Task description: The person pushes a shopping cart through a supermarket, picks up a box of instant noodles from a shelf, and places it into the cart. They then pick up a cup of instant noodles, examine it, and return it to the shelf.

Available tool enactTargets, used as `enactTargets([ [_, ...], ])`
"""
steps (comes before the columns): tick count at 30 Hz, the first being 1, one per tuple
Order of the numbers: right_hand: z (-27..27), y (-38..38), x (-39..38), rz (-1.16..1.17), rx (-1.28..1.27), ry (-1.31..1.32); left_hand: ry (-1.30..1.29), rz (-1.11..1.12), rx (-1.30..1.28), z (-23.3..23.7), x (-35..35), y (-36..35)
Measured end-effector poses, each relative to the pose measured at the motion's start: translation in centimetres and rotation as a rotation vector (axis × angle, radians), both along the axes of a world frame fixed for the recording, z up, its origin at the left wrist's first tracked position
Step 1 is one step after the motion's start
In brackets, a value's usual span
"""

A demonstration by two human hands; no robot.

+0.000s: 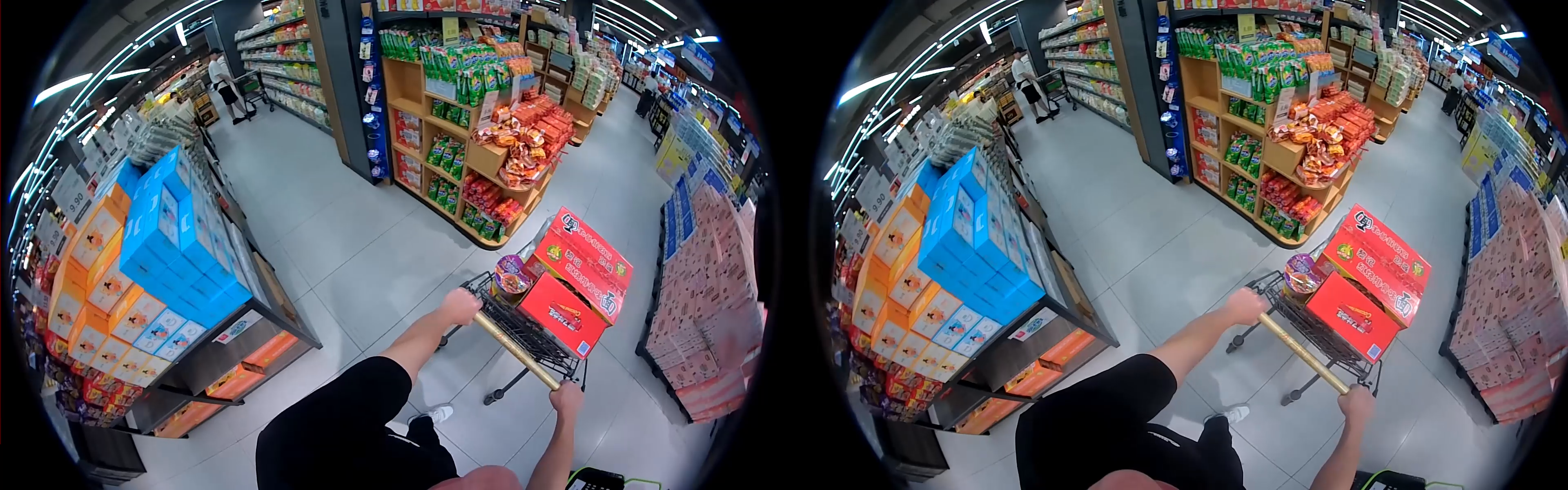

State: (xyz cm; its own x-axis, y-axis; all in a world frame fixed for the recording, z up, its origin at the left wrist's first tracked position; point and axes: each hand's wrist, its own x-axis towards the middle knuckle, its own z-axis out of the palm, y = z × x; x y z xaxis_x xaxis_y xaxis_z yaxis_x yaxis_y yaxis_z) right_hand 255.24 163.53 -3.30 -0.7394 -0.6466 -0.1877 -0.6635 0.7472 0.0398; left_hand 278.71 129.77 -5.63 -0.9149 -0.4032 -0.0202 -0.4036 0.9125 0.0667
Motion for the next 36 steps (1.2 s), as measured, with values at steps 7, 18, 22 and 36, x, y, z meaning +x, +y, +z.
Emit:
enactTargets([
  [7, -1.7, -4.5, -9.6, 0.041, -0.009, 0.0, 0.052, -0.014, -0.057, -0.4, -8.8, -5.3],
  [18, -0.5, -13.7, -22.2, -0.018, 0.024, -0.014, 0.142, -0.062, -0.067, -1.1, -23.5, -15.7],
  [22, -0.8, -16.9, -26.8, -0.076, -0.023, 0.009, 0.213, -0.081, -0.127, -2.2, -28.9, -19.6],
  [36, 0.2, -25.5, -42.1, -0.179, 0.088, -0.111, 0.285, -0.246, -0.082, -1.3, -48.2, -29.9],
])
